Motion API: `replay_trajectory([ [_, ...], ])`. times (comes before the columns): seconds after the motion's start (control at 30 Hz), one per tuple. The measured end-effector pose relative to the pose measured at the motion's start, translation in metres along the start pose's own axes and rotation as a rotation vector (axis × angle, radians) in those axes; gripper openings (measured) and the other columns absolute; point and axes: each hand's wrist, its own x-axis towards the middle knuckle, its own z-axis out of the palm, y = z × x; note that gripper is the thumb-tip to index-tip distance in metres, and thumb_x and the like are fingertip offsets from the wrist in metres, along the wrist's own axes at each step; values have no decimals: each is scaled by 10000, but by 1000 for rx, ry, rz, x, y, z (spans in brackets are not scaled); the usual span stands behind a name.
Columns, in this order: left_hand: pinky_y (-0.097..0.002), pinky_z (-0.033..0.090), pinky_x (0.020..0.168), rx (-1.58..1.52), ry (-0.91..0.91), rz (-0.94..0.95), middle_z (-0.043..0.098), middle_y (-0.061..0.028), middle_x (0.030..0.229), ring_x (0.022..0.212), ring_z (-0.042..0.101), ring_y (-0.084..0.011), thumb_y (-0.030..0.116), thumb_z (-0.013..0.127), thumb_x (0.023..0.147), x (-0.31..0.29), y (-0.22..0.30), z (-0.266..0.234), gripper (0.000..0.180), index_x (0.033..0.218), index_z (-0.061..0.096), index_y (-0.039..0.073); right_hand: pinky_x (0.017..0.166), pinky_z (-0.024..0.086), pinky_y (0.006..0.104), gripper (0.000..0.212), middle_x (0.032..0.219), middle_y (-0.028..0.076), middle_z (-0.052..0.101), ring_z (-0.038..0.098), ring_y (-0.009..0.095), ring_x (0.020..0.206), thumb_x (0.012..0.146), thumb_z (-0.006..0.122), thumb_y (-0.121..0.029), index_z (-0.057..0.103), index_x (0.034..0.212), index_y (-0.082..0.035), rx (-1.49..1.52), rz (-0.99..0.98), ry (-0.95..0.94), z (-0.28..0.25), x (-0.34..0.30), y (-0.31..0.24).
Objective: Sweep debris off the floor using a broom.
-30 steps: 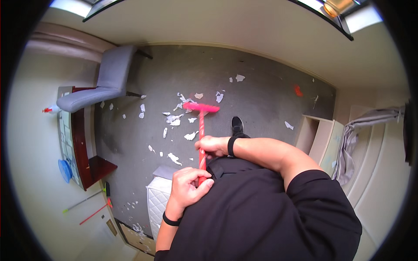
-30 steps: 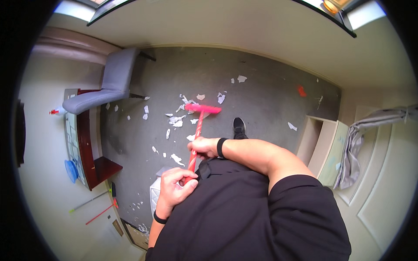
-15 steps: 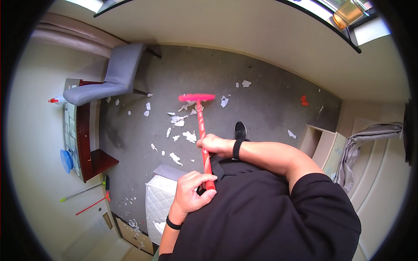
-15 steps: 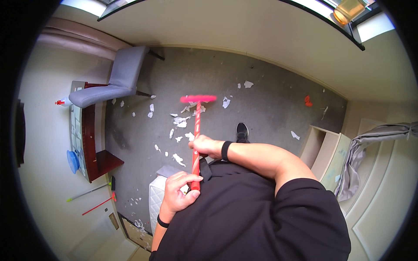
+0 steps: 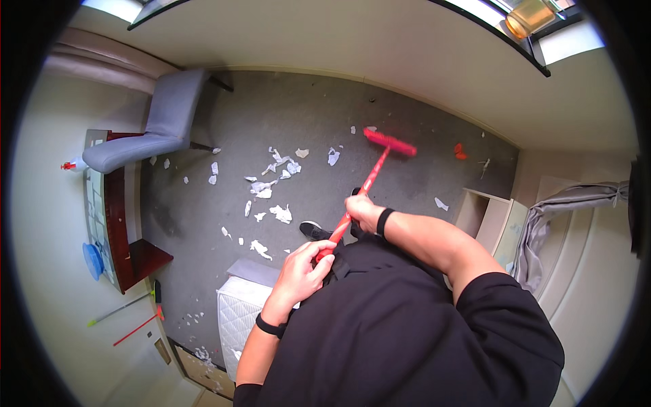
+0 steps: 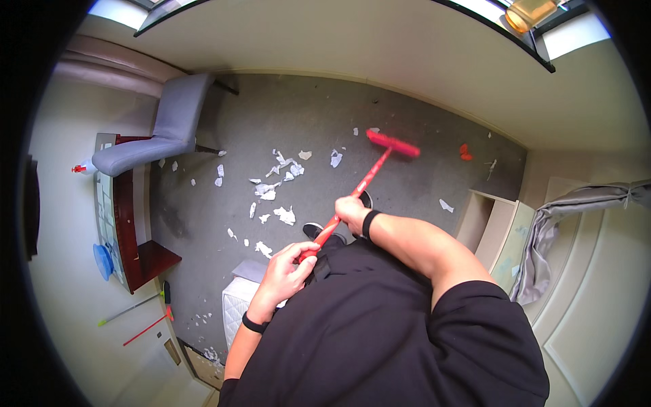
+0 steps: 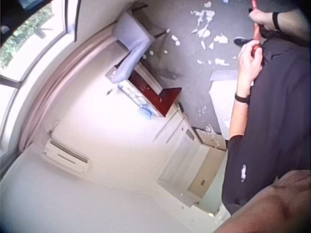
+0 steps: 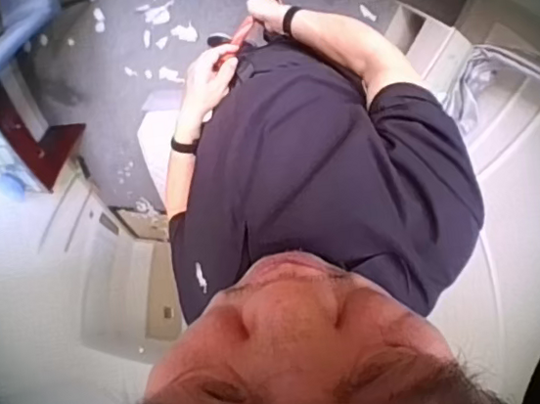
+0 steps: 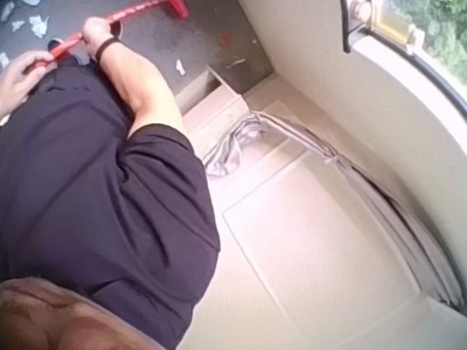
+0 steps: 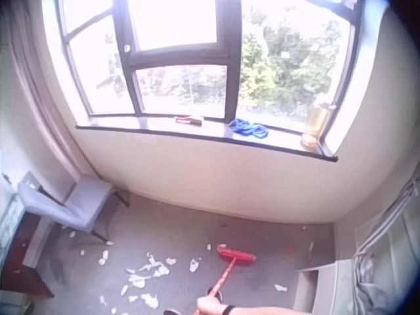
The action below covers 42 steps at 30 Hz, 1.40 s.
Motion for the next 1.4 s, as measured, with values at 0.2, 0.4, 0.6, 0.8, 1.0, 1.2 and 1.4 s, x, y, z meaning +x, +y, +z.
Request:
replay_trajectory([
  [0.2, -288, 519, 737, -101, 228, 176, 694, -91, 917, 794, 655, -157, 138, 700, 925, -19, -13, -15, 192, 1085, 718, 34, 446, 327, 357, 286, 632, 39, 450, 400, 161, 503, 978, 532, -292, 560, 807, -64, 36, 245, -353, -19, -98, -38],
  [0.4, -324, 539, 651, 24, 249, 279, 700, -80, 799, 683, 684, -208, 131, 781, 853, -18, 3, -3, 192, 1000, 688, 49, 447, 343, 375, 290, 638, 48, 479, 437, 172, 506, 938, 595, -287, 563, 764, -58, 114, 189, -278, -32, -101, -39],
  [0.6, -311, 536, 608, 115, 207, 226, 701, -96, 780, 658, 691, -194, 49, 771, 846, -14, 0, 6, 148, 961, 678, 38, 446, 358, 378, 261, 656, 67, 551, 491, 180, 496, 904, 644, -257, 624, 802, -17, 319, 66, -139, -24, -79, -39],
  [0.8, -316, 516, 577, 289, 234, 254, 683, -104, 722, 597, 665, -208, 12, 745, 840, -10, 6, 6, 92, 887, 665, 16, 423, 357, 350, 224, 663, 69, 558, 489, 173, 485, 933, 589, -254, 570, 823, -60, 479, 113, -318, -11, -42, -28],
  [1.0, -335, 425, 502, 527, 327, 369, 611, -69, 616, 494, 571, -206, 4, 711, 792, -33, 42, -23, 100, 764, 629, 52, 440, 357, 345, 219, 620, 52, 480, 448, 167, 492, 952, 569, -240, 534, 839, -54, 403, 250, -546, 11, -97, -47],
  [1.2, -341, 383, 471, 459, 251, 624, 515, -17, 551, 433, 475, -219, 70, 727, 709, -34, 73, -20, 118, 739, 615, 91, 451, 400, 302, 235, 603, 11, 523, 468, 137, 464, 928, 657, -248, 585, 762, -98, 319, 299, -864, 11, -131, -54],
  [1.4, -339, 338, 475, 424, 311, 619, 529, -43, 555, 440, 444, -219, 75, 724, 713, -40, 72, -22, 99, 728, 625, 72, 409, 366, 295, 209, 600, 5, 494, 448, 126, 461, 927, 609, -259, 552, 783, -119, 350, 276, -750, -7, -126, -59],
])
